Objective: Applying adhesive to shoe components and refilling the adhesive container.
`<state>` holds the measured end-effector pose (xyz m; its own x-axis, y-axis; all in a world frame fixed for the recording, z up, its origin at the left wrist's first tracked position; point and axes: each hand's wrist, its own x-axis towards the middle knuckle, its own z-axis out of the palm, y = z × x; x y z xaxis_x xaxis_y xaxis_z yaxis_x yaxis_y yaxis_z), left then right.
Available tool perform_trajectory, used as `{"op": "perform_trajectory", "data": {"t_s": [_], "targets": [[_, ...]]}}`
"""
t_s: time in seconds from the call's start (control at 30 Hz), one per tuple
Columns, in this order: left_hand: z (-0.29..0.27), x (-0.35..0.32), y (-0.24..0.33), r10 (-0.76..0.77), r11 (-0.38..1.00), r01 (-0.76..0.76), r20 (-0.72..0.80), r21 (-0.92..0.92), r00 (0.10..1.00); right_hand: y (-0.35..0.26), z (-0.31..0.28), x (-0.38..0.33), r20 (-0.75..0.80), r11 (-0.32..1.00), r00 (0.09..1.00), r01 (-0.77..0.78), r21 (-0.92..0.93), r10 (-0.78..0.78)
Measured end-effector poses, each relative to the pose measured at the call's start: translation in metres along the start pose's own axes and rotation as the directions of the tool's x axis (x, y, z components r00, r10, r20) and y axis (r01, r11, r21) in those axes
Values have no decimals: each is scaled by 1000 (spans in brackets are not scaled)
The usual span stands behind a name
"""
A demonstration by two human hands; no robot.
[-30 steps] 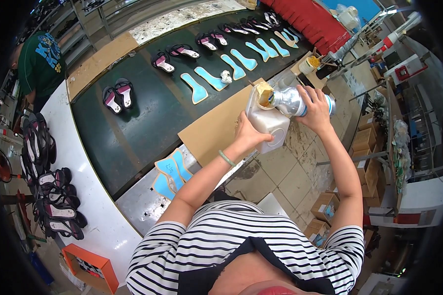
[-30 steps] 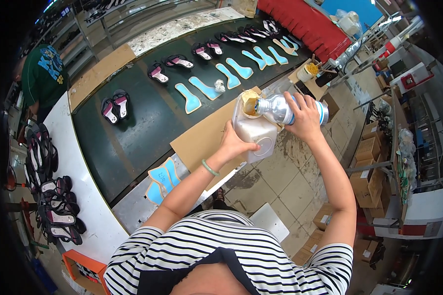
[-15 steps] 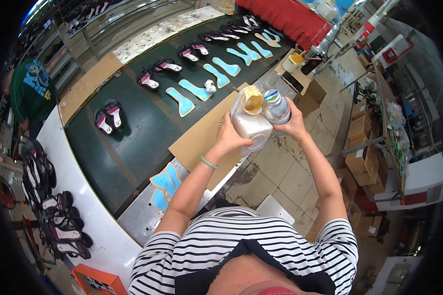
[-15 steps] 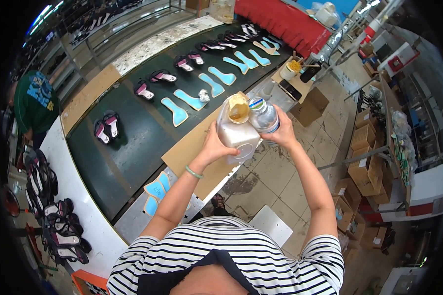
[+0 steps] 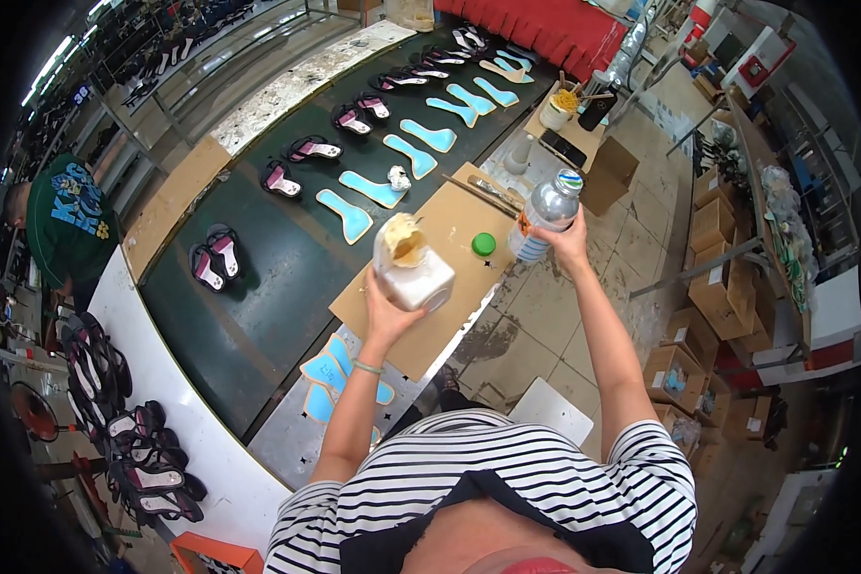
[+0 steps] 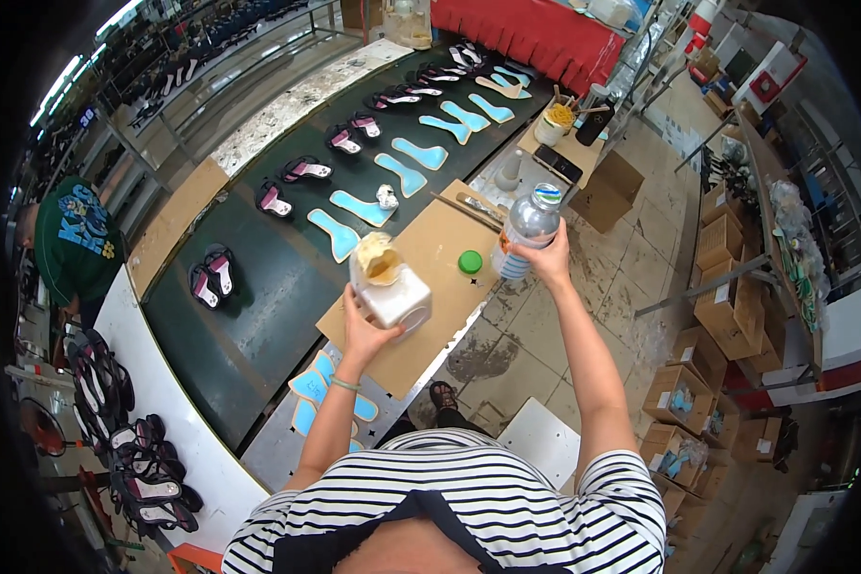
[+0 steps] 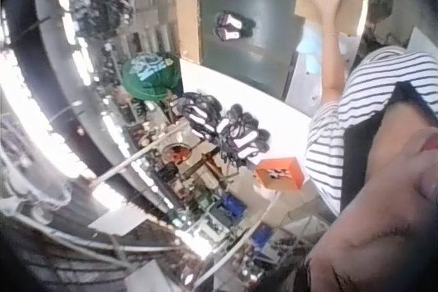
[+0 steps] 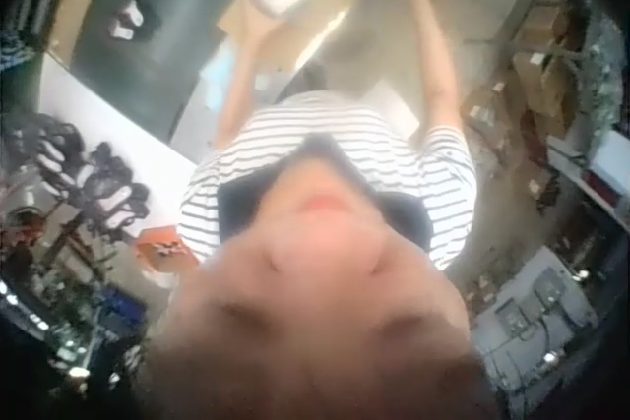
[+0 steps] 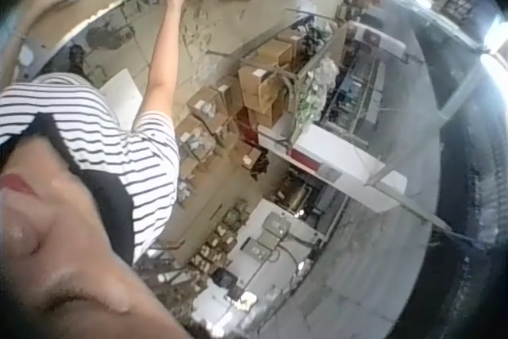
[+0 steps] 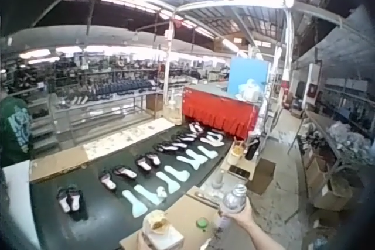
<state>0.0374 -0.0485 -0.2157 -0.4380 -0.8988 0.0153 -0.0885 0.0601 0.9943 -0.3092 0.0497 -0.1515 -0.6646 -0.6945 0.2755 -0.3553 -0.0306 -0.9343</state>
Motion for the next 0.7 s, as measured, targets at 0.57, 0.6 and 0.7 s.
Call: {"op": "perform_trajectory", "data": {"t_s": [0.57,0.6,0.7], "targets": [[15,-19,-66,124,954,-53,-228,294,966,60,123,59,135,999,990,45,30,-49],[17,-21,-66,141,962,-88,-196,257,970,68,122,61,144,998,987,65,2,-65],[19,-24,-47,145,958,-109,-121,264,982,95,121,71,196,993,976,80,84,-95]]}}
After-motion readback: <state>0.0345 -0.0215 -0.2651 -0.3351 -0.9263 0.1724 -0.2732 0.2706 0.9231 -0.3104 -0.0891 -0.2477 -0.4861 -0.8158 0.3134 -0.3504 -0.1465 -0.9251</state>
